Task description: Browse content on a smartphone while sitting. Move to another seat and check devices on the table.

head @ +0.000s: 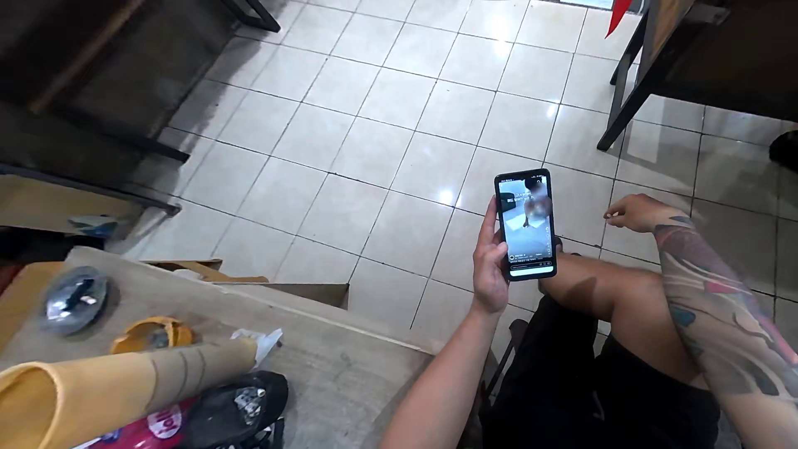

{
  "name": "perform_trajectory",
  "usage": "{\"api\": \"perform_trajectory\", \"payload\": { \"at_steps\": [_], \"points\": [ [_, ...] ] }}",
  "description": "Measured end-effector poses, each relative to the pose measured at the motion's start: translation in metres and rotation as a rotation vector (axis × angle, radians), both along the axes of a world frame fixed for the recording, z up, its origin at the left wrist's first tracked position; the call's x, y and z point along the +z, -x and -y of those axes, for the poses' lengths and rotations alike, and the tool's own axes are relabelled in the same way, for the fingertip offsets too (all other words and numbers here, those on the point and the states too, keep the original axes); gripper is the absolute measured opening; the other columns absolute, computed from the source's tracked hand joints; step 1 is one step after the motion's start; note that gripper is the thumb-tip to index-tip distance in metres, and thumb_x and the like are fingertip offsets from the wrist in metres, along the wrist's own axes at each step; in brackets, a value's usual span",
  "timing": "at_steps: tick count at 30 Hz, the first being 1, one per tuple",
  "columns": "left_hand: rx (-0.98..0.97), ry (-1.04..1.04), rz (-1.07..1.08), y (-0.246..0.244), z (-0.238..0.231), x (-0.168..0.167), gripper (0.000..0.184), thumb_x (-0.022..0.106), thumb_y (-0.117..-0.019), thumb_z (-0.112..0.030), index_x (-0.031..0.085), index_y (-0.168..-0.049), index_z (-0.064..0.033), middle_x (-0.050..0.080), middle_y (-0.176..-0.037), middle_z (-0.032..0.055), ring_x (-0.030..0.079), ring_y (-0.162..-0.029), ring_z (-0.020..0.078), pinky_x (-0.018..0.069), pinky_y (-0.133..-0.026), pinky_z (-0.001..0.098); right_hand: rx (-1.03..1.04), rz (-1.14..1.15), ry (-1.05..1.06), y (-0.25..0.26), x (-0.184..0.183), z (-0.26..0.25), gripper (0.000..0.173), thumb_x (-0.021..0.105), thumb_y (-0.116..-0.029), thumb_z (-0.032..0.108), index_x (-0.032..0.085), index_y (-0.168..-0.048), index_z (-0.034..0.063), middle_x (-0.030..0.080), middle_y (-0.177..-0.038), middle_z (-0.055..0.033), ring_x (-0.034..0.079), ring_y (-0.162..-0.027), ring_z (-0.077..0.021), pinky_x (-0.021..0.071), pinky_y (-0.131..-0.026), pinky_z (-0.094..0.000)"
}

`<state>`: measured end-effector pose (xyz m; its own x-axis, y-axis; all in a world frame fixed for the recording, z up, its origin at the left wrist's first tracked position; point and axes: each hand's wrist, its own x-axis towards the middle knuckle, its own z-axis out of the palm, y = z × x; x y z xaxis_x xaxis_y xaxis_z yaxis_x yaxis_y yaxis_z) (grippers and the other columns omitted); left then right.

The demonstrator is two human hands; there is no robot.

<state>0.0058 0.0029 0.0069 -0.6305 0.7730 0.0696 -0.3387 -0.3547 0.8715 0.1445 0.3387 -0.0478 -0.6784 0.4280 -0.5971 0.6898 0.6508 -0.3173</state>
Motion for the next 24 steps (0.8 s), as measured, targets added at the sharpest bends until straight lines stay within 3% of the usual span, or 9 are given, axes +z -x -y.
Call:
{"api": "perform_trajectory", "payload": {
  "at_steps": [4,6,9,18,20,24],
  "points": [
    [0.005,-0.008,0.089,-0.0009,-0.0037,0.0049,0.069,0.048,-0.0946,-0.041,0.029,-0.16,-0.0304,0.057,-0.141,0.0121,0.061,-0.119,0.0271,0.0506,-0.1,0.0489,0.005,0.04,-0.067,0.0006,0.0088,0.0015,0.021,0.069,-0.0994,0.029,0.08,-0.107,0.0133,0.075,-0.102,-0.0148,0.07,-0.102,-0.0367,0.0509,-0.091,-0.0656],
    [-0.024,-0.032,0.003,0.0007,0.0,-0.0014,0.067,0.041,-0.1003,-0.039,0.021,-0.163,-0.0278,0.052,-0.147,0.0146,0.06,-0.123,0.0281,0.0525,-0.099,0.0503,0.003,0.05,-0.101,0.0011,0.0106,0.0018,0.02,0.071,-0.0977,0.029,0.08,-0.103,0.0128,0.075,-0.1,-0.0152,0.07,-0.1,-0.0372,0.0513,-0.089,-0.0666],
    [-0.006,-0.002,-0.039,-0.0011,0.0012,-0.0006,0.064,0.036,-0.1012,-0.038,0.022,-0.163,-0.0297,0.055,-0.144,0.0126,0.064,-0.118,0.0243,0.0564,-0.093,0.0468,0.002,0.059,-0.128,0.0025,0.0107,0.0032,0.019,0.069,-0.0987,0.027,0.078,-0.102,0.0103,0.074,-0.1,-0.0174,0.07,-0.099,-0.0394,0.0512,-0.087,-0.0677],
    [-0.01,0.008,-0.064,-0.0013,0.0029,0.0003,0.065,0.034,-0.1001,-0.033,0.021,-0.163,-0.0303,0.057,-0.142,0.014,0.065,-0.115,0.025,0.058,-0.089,0.0472,-0.028,0.03,-0.15,0.0051,0.0118,0.005,0.018,0.066,-0.0992,0.018,0.073,-0.112,0.0082,0.073,-0.105,-0.0197,0.069,-0.101,-0.0417,0.0508,-0.086,-0.0686],
    [-0.008,0.012,-0.066,-0.0015,0.0034,0.0003,0.065,0.034,-0.1,-0.032,0.021,-0.163,-0.0306,0.058,-0.14,0.0142,0.066,-0.113,0.0249,0.0581,-0.088,0.0469,-0.048,0.014,-0.171,0.0051,0.0104,0.0037,0.017,0.068,-0.0973,0.018,0.073,-0.11,0.0083,0.073,-0.103,-0.0202,0.069,-0.099,-0.0434,0.0512,-0.084,-0.0697],
    [-0.007,0.009,-0.063,-0.002,0.0031,-0.0009,0.066,0.036,-0.0999,-0.035,0.021,-0.164,-0.0311,0.051,-0.149,0.0116,0.063,-0.119,0.0243,0.0574,-0.09,0.046,-0.04,0.028,-0.193,0.0047,0.0105,0.004,0.012,0.072,-0.0936,0.019,0.071,-0.099,0.0079,0.07,-0.094,-0.02,0.068,-0.092,-0.0427,0.0511,-0.075,-0.0678]
  ]
}}
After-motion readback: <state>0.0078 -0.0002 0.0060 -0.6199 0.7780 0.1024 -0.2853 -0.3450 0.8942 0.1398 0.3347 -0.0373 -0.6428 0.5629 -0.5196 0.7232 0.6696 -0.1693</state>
